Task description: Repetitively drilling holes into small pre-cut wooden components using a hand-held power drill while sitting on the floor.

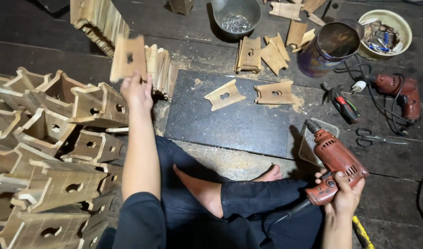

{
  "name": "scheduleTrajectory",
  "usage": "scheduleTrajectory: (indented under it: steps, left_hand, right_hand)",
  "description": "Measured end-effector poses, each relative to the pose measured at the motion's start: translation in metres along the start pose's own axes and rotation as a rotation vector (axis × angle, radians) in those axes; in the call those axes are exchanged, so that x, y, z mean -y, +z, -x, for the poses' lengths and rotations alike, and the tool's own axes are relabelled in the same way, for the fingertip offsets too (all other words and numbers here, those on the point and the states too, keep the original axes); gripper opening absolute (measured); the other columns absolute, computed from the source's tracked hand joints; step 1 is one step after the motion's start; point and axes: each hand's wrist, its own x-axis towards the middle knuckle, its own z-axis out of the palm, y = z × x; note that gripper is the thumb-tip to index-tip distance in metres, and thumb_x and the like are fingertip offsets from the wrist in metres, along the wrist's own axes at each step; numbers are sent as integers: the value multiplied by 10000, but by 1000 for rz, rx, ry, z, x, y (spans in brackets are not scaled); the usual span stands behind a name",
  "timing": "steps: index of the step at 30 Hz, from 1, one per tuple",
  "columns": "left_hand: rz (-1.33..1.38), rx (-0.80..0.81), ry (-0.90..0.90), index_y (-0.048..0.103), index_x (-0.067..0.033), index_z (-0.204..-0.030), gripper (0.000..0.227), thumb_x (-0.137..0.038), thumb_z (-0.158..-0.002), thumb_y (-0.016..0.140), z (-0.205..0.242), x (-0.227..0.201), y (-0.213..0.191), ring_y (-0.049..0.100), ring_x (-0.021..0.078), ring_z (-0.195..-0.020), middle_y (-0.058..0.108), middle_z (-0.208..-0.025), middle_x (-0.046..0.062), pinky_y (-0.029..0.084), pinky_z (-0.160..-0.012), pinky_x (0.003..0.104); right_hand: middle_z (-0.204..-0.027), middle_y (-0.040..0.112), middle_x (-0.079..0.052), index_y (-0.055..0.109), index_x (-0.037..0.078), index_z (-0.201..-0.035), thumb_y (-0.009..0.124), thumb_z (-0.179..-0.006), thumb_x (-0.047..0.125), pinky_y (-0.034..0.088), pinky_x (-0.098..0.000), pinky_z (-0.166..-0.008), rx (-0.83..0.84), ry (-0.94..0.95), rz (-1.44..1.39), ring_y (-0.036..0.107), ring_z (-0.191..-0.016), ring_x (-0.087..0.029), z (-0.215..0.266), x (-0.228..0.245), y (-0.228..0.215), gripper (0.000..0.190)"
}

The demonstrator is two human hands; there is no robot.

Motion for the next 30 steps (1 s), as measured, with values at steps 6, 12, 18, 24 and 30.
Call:
scheduleTrajectory:
  steps: [6,12,18,24,30]
  left_hand:
    - [-317,37,-132,701,-6,-988,175,-166,-1055,678,19,19,-30,721,119,-686,681,-798,42,645,-641,189]
    - [-936,169,697,715,1,-1019,157,-86,-891,688,78,89,-5,712,224,-733,765,-858,117,588,-699,317]
    - [-1653,703,486,445,-168,-1624,848,-549,-921,728,52,209,31,317,482,-1536,344,-1684,243,353,-1135,716]
    - [-1790,829,612,574,-129,-1511,568,-349,-992,645,81,257,-4,264,434,-1591,387,-1679,207,127,-1250,706]
    - [-1731,1301,574,629,-196,-1425,530,-67,-912,611,138,215,-29,176,492,-1604,308,-1735,162,197,-1200,762]
  right_hand:
    - [-1076,649,-185,396,179,-1460,579,-965,30,609,-283,-604,-41,21,-14,708,-803,-248,-4,-7,-13,549]
    - [-1129,664,-178,409,166,-1446,604,-958,37,612,-309,-615,-77,23,27,721,-824,-261,-6,-16,-13,541]
    - [-984,700,-179,461,267,-1365,665,-1006,115,663,-399,-583,-163,-18,116,762,-764,-335,-13,-26,-26,440]
    - [-943,706,-227,446,252,-1366,647,-1007,111,651,-427,-552,-191,3,115,763,-727,-359,-17,-25,-27,435]
    - [-919,692,-267,444,225,-1380,677,-977,91,646,-454,-555,-163,10,158,748,-713,-383,-15,-25,-11,484]
